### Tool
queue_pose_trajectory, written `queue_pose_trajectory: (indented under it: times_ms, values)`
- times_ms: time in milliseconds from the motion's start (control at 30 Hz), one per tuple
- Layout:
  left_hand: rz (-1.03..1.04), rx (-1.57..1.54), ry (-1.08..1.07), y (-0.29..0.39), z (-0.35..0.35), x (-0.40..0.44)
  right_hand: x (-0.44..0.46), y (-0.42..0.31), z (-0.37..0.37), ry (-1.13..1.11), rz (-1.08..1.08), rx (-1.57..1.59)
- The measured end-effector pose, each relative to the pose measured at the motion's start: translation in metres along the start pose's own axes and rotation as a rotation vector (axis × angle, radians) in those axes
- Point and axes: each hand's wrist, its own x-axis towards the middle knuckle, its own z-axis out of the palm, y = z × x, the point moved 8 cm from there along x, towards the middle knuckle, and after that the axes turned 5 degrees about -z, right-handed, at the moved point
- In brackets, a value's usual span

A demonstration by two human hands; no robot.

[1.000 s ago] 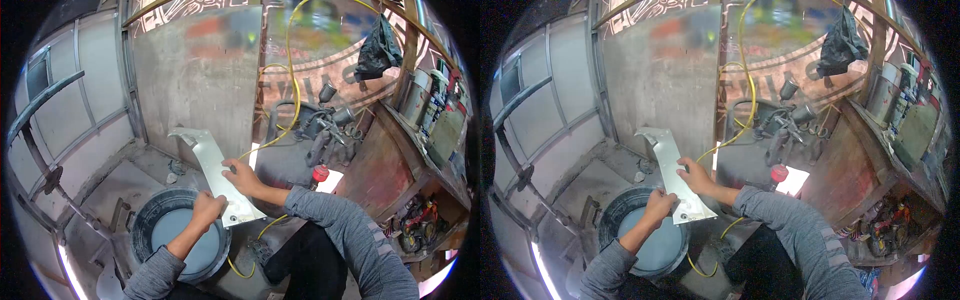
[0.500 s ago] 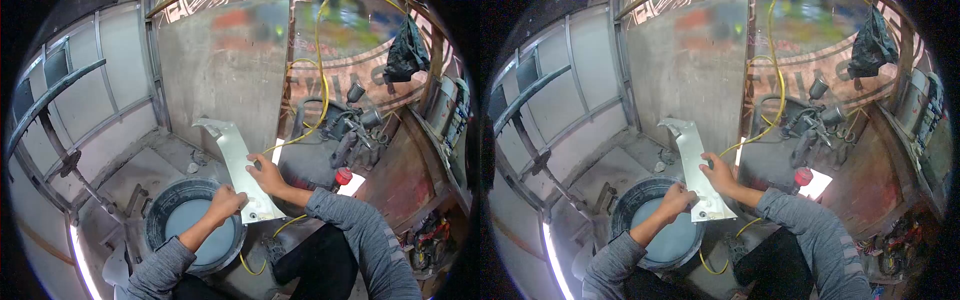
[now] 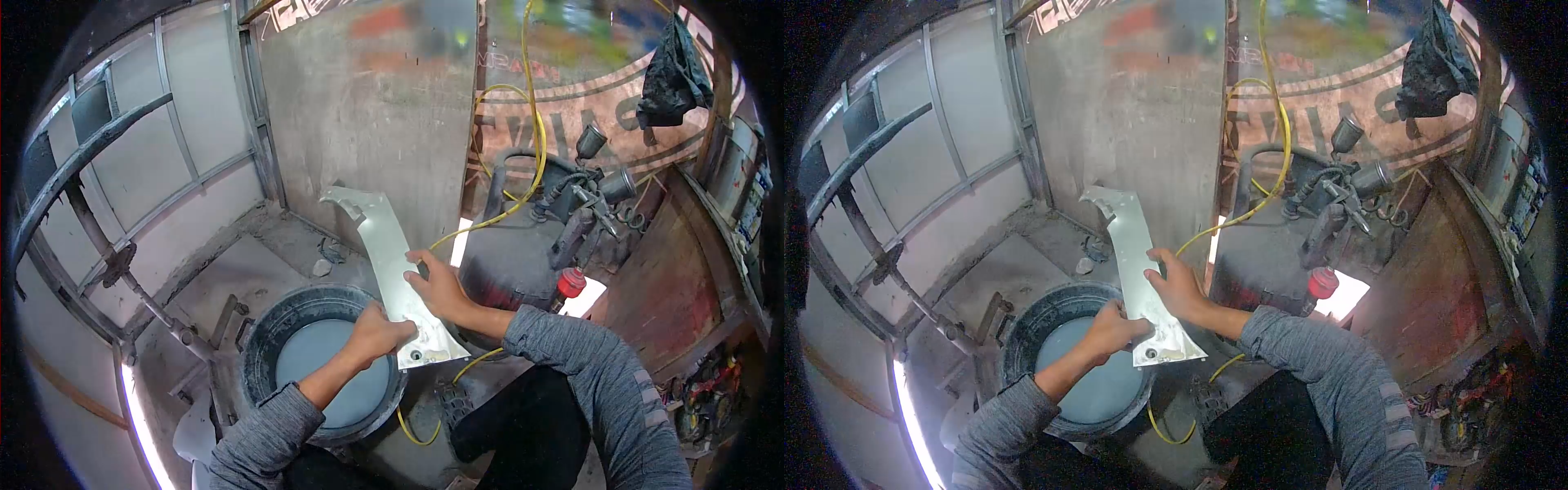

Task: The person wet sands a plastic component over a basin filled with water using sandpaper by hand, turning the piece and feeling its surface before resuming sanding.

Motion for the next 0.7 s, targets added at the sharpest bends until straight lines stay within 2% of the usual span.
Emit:
queue_pose_trajectory:
  times_ms: [300,467,533,700]
  values:
    - [0.006,-0.008,0.006,0.003,-0.005,-0.006,0.002,0.001,0.005,0.036,-0.077,0.011]
    - [0.068,-0.051,0.065,0.01,-0.008,-0.01,-0.001,-0.005,0.003,-0.004,0.022,-0.03]
    - [-0.01,0.011,-0.038,0.0,-0.006,-0.003,-0.001,-0.003,0.005,0.007,-0.004,-0.028]
    - [-0.025,-0.009,-0.027,-0.005,-0.008,0.0,0.0,-0.004,0.005,0.0,0.006,-0.009]
